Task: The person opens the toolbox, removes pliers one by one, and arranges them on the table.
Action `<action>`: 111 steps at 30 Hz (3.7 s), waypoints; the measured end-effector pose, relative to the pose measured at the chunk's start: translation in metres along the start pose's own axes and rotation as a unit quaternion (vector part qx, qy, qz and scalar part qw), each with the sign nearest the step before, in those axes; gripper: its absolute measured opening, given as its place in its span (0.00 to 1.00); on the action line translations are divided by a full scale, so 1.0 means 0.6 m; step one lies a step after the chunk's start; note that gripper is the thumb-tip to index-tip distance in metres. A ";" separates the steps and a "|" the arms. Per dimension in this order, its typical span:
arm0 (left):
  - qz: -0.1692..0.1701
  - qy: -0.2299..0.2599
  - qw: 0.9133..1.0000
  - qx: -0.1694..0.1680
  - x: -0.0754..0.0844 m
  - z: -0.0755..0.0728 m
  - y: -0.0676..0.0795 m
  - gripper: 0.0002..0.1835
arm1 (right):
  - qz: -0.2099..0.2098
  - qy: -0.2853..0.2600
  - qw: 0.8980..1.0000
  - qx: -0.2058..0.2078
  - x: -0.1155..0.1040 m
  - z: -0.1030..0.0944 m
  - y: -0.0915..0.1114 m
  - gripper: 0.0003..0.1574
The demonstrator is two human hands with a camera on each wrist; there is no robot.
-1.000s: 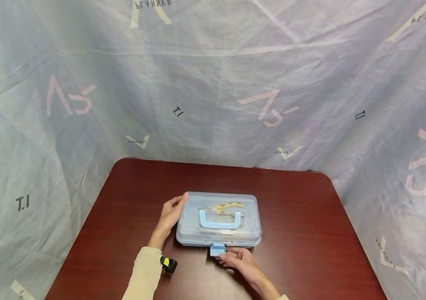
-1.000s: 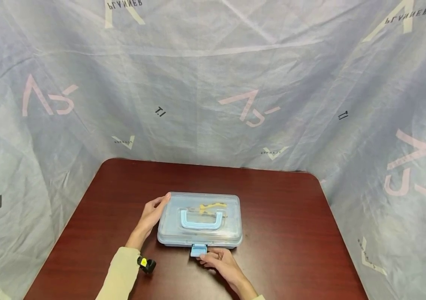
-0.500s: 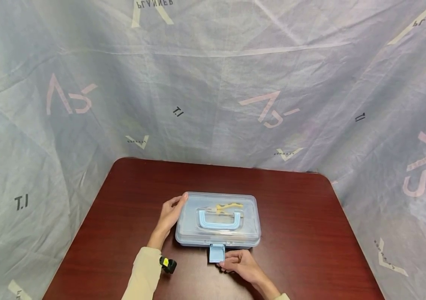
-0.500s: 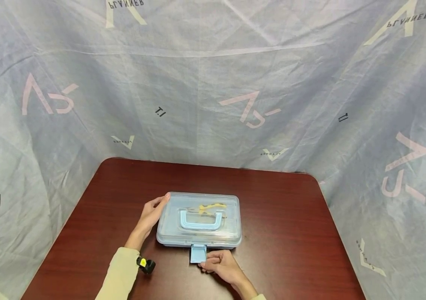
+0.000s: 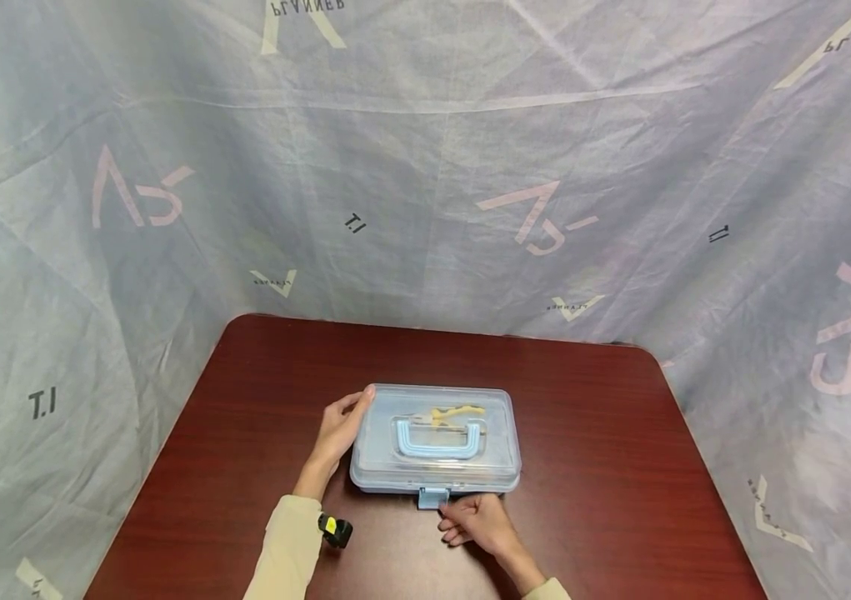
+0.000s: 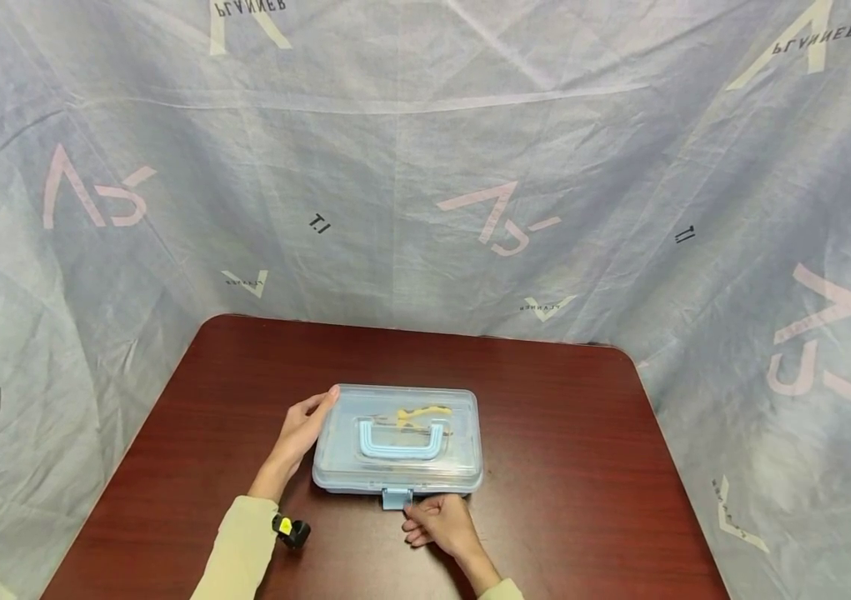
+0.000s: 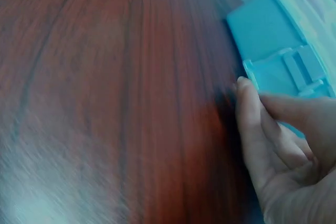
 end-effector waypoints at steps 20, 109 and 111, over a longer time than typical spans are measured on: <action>0.004 0.000 1.000 0.001 -0.007 -0.002 -0.002 0.39 | -0.040 0.020 0.999 0.008 -0.001 -0.058 0.044 0.25; 0.062 0.033 0.997 -0.022 -0.021 -0.020 -0.006 0.18 | -0.265 0.231 0.858 0.375 -0.273 -0.265 0.066 0.14; 0.058 0.035 0.997 -0.026 -0.022 -0.020 -0.006 0.17 | -0.250 0.223 0.870 0.362 -0.274 -0.270 0.055 0.14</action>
Point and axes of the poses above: each hand's wrist, its own y-axis away from the middle knuckle, its own z-axis out of the palm, x = y × z, the point moved 9 cm from there along -y, towards the middle knuckle, and after that the axes turned 14 degrees about y, right-handed, at the moved point
